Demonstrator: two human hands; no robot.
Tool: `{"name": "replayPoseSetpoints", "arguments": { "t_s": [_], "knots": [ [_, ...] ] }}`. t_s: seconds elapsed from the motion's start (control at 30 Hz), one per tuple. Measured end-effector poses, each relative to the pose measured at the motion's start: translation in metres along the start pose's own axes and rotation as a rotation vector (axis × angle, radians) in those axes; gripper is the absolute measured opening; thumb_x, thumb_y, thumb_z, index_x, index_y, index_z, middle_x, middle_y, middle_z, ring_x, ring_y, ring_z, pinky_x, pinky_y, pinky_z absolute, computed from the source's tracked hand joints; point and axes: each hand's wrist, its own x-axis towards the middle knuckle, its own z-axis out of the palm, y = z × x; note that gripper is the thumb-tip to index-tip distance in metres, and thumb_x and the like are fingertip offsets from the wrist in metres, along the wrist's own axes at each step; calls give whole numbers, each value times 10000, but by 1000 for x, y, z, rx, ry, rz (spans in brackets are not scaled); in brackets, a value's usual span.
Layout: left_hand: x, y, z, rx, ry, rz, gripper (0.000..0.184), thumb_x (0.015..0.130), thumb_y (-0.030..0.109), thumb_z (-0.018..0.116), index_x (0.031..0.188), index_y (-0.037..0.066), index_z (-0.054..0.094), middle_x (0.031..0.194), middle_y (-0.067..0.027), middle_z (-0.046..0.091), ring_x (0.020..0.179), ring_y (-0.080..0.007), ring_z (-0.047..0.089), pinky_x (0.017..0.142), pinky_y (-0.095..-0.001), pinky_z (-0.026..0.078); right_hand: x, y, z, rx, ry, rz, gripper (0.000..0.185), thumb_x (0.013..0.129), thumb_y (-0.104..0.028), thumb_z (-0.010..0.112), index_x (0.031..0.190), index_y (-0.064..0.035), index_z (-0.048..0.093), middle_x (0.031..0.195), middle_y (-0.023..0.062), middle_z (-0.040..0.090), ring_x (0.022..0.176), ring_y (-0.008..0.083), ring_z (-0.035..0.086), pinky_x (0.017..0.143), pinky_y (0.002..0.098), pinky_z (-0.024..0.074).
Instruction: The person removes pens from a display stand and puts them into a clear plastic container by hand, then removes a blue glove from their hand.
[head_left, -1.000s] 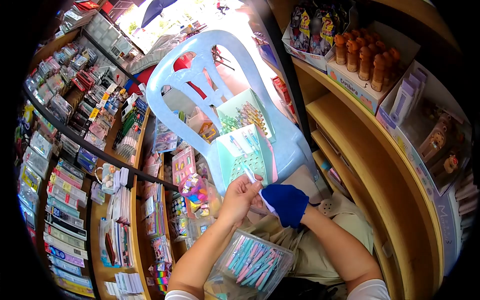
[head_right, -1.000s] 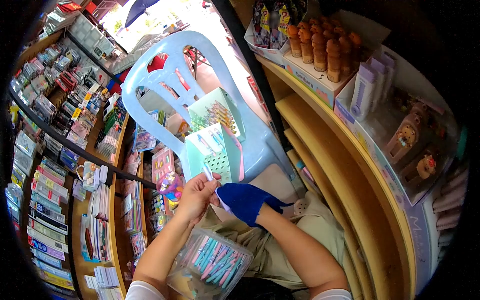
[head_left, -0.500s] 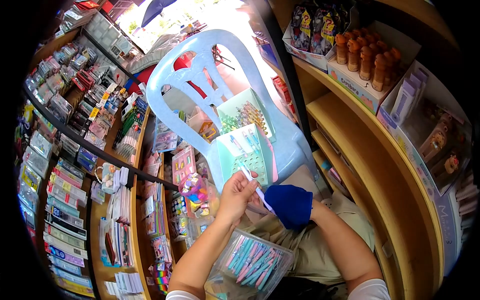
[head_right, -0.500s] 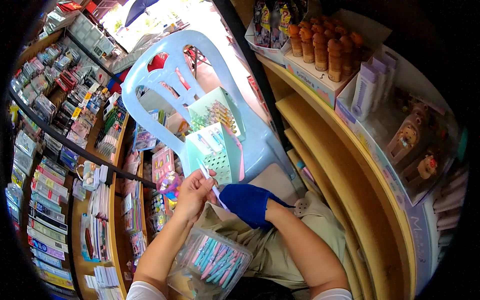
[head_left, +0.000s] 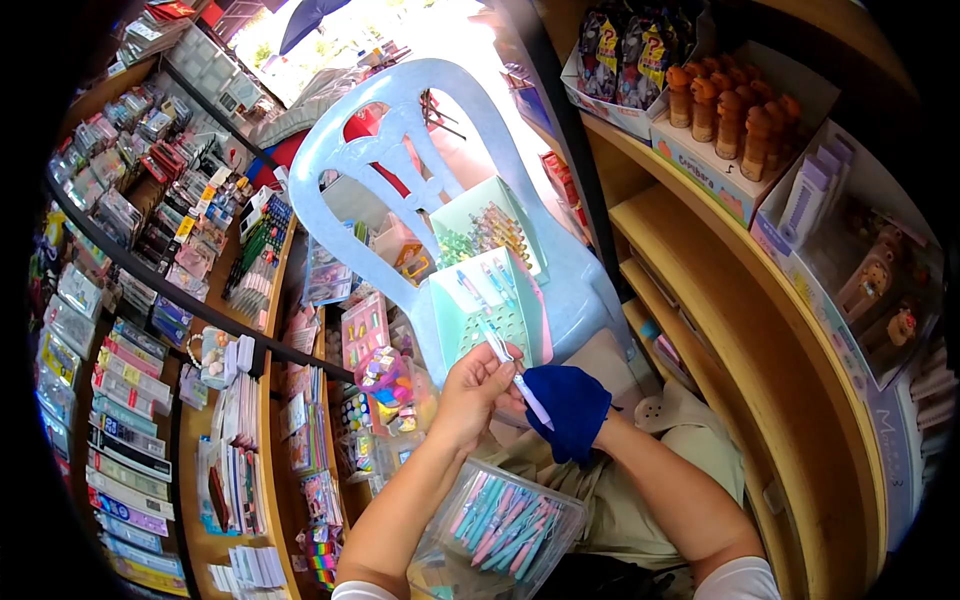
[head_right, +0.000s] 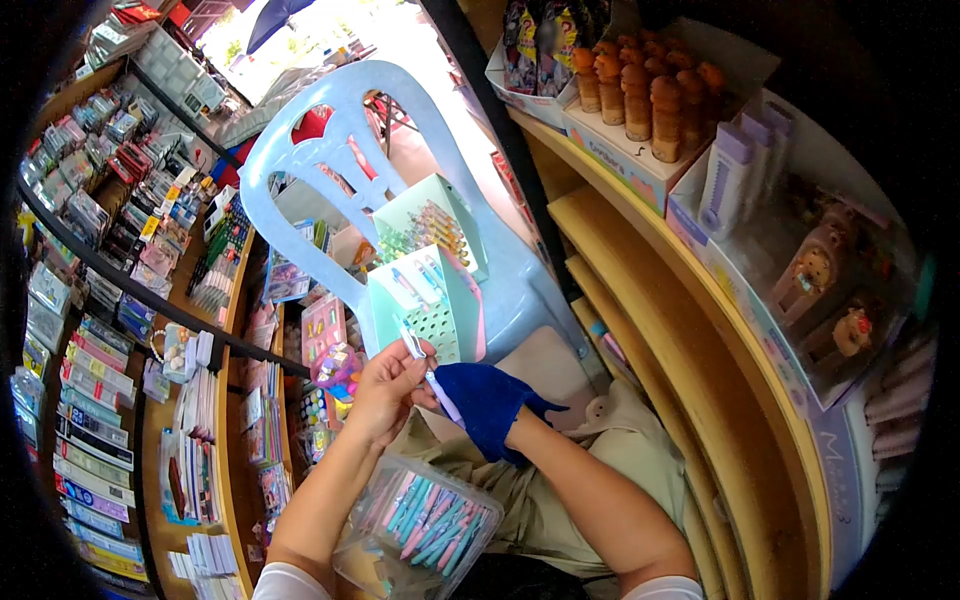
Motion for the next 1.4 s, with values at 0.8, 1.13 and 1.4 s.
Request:
{"name": "replayPoseSetpoints", "arguments": {
  "t_s": [0.8,1.13,1.4],
  "knots": [
    [1,-3,0,110,188,67,118,848,128,510,884,17,522,699,-35,551,406,-63,459,345,-189,365,0,1,5,-354,-14,-163,84,755,-75,459,745,-30,529,754,154,545,728,294,553,588,362,423],
    [-2,2,5,-22,100,-31,139,844,158,521,877,24,526,716,-43,556,381,-57,448,325,-179,356,-3,14,29,-25,52,-8,137,711,-140,565,790,-47,503,715,122,529,660,296,539,561,361,415],
    [-3,2,1,-98,76,2,149,855,162,498,888,16,511,719,-41,547,398,-49,448,335,-176,367,-2,12,26,123,29,9,126,781,-146,455,839,-37,477,793,193,520,771,362,512,639,410,406]
  ]
}}
